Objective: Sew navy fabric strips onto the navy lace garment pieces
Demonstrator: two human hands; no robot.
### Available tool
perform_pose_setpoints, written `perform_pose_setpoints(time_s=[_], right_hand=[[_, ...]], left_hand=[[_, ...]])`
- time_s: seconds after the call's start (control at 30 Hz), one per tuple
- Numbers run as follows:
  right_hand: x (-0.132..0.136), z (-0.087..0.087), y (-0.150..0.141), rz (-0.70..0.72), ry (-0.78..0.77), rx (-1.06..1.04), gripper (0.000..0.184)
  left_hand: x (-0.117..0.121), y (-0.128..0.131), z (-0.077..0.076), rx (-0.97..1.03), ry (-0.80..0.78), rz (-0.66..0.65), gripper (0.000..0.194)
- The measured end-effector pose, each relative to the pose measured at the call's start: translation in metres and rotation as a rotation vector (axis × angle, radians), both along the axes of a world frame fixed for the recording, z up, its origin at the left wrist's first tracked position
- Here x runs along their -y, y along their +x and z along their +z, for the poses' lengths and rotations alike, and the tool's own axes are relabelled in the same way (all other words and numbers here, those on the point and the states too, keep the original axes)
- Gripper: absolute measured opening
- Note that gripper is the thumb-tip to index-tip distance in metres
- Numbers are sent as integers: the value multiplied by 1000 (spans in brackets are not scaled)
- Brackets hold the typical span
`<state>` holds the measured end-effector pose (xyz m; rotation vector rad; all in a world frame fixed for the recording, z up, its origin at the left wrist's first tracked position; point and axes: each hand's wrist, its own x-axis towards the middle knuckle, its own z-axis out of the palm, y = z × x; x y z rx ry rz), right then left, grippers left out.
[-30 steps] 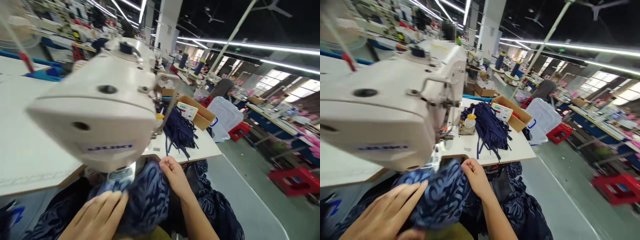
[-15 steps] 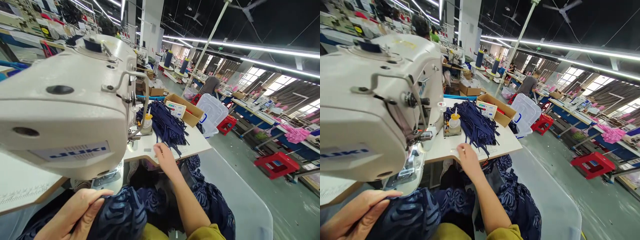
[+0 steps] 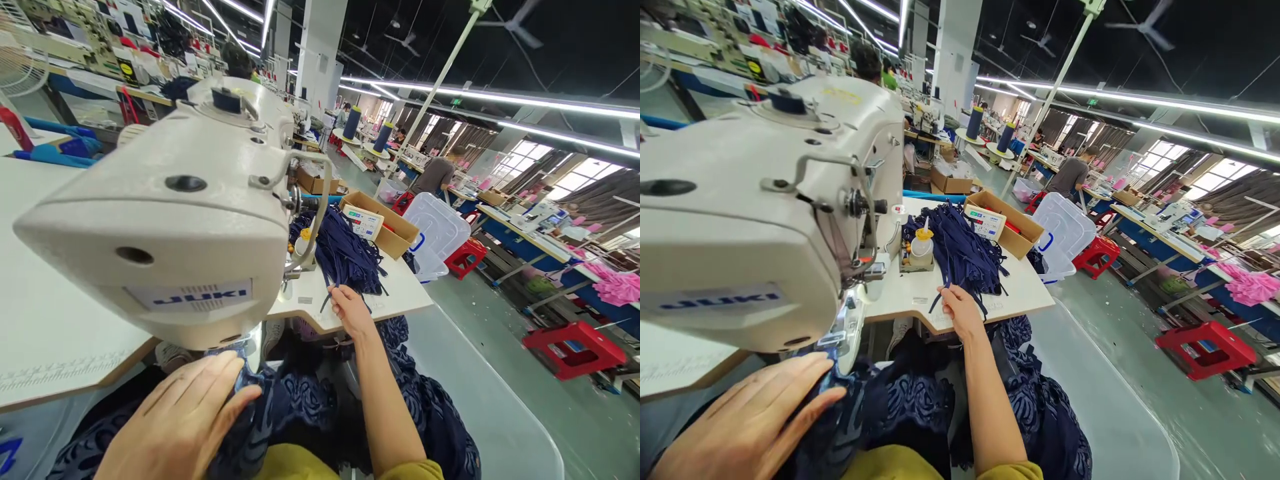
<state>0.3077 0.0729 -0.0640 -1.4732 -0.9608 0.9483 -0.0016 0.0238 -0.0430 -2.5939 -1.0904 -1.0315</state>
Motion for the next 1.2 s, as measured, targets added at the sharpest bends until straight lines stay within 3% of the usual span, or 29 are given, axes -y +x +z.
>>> perform_pose_setpoints(time_s=[0.1,0.17,0.27,0.33,0.43,0.57,0.73,0.93,1.2], right_hand=[[17,13,-24,64,52,-189,41],[27,23,-45,134,58,-382,37],[37,33,-73,266,30,-724,25],[41,35,-88,350,16,-784,23],[42,34,-100,442,52,-692,25],[40,33,-108,485,94,-418,25],[38,35,-119,483,111,-196,25],[36,29,-127,449,133,-160,27],[37,17,-130,392,125,-133,31]], left_hand=[[3,6,11,-128,136,-26,40],[4,7,15,-131,152,-86,34],[5,4,15,-35,61,-163,28],[5,-2,12,43,-46,-178,32],[4,-13,6,96,-205,-179,35],[1,-23,0,157,-320,-172,32],[-1,-22,4,144,-263,-179,29],[-3,-20,12,46,-190,-189,31],[-1,-20,11,16,-149,-193,37]])
